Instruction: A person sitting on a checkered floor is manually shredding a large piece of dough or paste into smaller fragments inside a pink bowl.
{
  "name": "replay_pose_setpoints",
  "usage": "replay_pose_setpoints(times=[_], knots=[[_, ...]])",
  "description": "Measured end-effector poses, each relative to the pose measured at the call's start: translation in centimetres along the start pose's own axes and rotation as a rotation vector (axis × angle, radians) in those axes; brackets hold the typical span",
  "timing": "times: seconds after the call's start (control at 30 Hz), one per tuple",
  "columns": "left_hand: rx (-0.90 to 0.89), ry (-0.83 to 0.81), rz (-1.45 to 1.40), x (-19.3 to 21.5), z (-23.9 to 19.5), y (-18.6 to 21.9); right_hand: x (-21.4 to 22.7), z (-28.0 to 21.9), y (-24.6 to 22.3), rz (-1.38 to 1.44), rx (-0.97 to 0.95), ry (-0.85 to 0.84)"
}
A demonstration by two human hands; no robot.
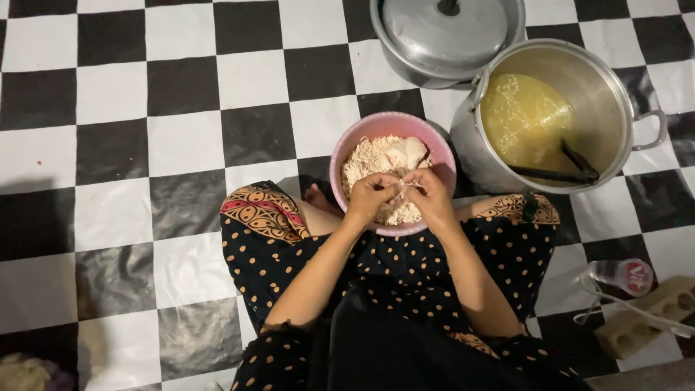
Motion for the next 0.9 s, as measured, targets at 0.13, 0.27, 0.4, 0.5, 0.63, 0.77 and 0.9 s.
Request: replay_pose_setpoints(times=[0.13, 0.27, 0.4, 0.5, 0.63, 0.77, 0.9], knots=[[-0.032, 0.046, -0.009, -0.4, -1.2, 1.2, 1.3, 1.0, 2.6, -0.042, 0.021, 0.0], [-0.199, 0.152, 0.326, 0.4, -2.3, 2.6, 2.0, 0.5, 3.5, 0.133, -0.146, 0.007], [-0.315, 0.24, 0.658, -0.1, -0.6, 1.1, 1.7, 0.4, 4.3, 0.088, -0.106, -0.038], [-0.266, 0.124, 0.542, -0.4, -1.5, 2.1, 1.5, 0.7, 3.6, 0.017, -0.06, -0.081], [-0.208, 0.049, 0.292, -0.3, -2.1, 2.8, 2.4, 1.7, 1.5, -0.149, 0.026, -0.061], [-0.237, 0.073, 0.341, -0.5, -3.0, 3.7, 1.6, 1.3, -0.7, 0.035, 0.032, -0.147], [-0.403, 0.199, 0.446, 1.1, -1.6, 3.5, 4.0, 2.1, 0.4, -0.159, 0.073, -0.003]])
Point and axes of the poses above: each hand's wrist, its own z-axis towards the middle knuckle, its own x-axis out of the back of the hand, y = z × x, the point moved 1 cm from there along z, towards the middle knuckle, and after that the axes turned 14 degrees about x, right-handed, at the moved point
